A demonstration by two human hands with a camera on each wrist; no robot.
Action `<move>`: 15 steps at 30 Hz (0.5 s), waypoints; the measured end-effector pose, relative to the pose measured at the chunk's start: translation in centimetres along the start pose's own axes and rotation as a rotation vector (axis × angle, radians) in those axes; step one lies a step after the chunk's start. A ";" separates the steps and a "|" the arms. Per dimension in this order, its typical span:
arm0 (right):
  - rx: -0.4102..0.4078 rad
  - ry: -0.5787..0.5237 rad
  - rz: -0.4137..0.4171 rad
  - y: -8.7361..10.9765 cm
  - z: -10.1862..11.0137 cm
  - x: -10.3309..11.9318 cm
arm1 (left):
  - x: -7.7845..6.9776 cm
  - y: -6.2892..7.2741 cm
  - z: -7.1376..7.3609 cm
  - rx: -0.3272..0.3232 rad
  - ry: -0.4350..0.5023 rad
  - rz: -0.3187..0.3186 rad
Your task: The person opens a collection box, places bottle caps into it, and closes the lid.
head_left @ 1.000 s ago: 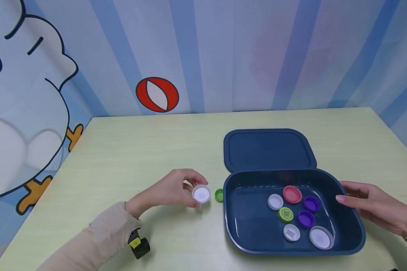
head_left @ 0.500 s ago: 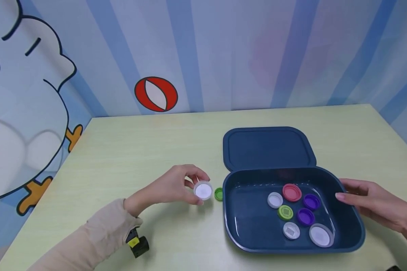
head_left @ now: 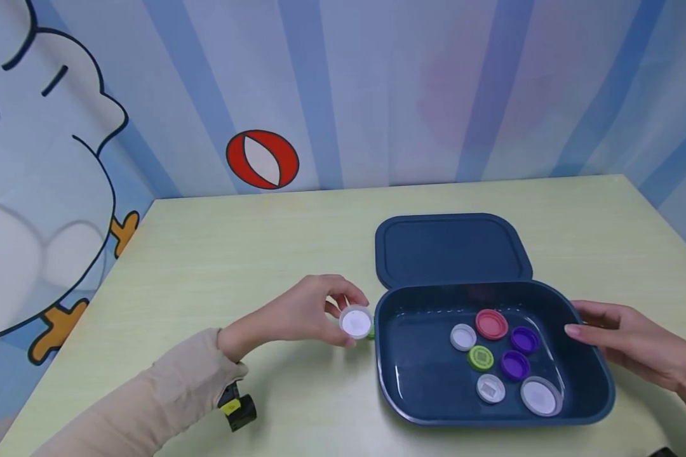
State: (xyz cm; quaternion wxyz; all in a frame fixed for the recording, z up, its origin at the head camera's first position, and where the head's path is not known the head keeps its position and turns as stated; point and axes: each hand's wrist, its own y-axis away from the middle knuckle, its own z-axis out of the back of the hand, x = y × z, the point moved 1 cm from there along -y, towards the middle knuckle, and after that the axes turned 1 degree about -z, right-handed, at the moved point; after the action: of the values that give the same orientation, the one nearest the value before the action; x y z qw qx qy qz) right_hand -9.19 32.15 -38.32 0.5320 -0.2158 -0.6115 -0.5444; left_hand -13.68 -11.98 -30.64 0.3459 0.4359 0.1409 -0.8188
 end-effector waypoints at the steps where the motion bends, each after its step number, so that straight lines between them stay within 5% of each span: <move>1: -0.004 0.006 -0.002 0.0 0.0 0.0 | -0.1 -0.1 0.0 0.002 0.000 -0.004; 15: 0.024 -0.016 0.013 0.1 0.0 0.0 | -1.1 -1.7 -0.8 0.050 -0.021 -0.053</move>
State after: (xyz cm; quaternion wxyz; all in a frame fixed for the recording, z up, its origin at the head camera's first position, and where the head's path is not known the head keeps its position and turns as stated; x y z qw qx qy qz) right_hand -9.15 32.20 -38.28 0.5332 -0.2177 -0.6207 -0.5320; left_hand -13.95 -9.79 -30.35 0.3145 0.4320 0.1284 -0.8354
